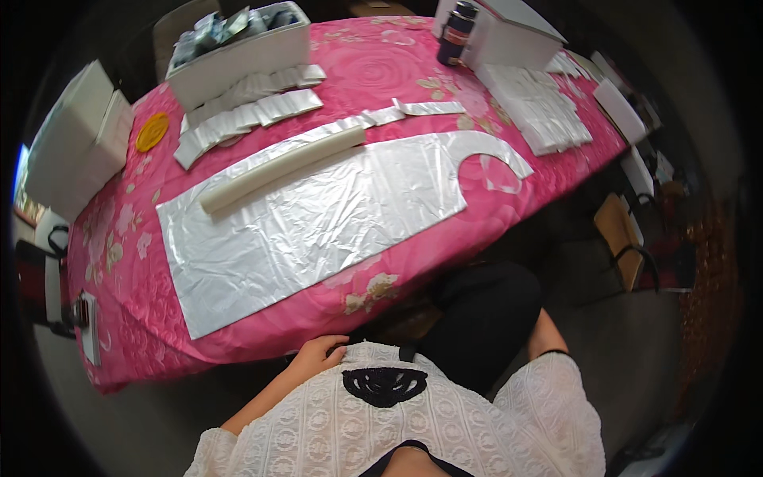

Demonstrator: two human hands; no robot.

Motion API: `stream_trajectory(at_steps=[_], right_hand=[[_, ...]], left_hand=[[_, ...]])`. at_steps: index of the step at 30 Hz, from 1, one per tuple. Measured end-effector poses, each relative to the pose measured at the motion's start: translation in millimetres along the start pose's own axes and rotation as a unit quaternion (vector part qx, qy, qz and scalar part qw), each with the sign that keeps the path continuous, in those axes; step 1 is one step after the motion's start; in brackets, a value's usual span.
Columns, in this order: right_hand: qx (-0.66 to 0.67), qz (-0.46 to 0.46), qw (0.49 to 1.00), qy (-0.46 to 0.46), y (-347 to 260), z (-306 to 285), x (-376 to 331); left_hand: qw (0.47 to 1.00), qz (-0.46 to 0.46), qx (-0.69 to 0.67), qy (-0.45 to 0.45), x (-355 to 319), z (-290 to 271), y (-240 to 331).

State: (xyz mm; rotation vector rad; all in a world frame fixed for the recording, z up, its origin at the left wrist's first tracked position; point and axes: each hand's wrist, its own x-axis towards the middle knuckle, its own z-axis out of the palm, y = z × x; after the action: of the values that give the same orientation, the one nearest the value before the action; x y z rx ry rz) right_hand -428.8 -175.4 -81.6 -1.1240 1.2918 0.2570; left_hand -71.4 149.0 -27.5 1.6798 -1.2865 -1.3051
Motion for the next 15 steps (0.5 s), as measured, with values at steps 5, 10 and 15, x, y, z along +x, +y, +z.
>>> stream_trajectory(at_steps=[5,10,15], right_hand=[[-0.34,0.181,0.908,0.165,71,-95,21],[-0.502,0.055,0.825,0.253,-52,-69,-92],[-0.582,-0.151,0.799,0.015,-205,50,-126]], left_hand=[[0.984,-0.06,-0.159,-0.047,-9,-18,5],[0.936,-0.041,-0.319,-0.143,-13,-54,21],[0.91,-0.049,-0.386,-0.145,-16,-81,46]])
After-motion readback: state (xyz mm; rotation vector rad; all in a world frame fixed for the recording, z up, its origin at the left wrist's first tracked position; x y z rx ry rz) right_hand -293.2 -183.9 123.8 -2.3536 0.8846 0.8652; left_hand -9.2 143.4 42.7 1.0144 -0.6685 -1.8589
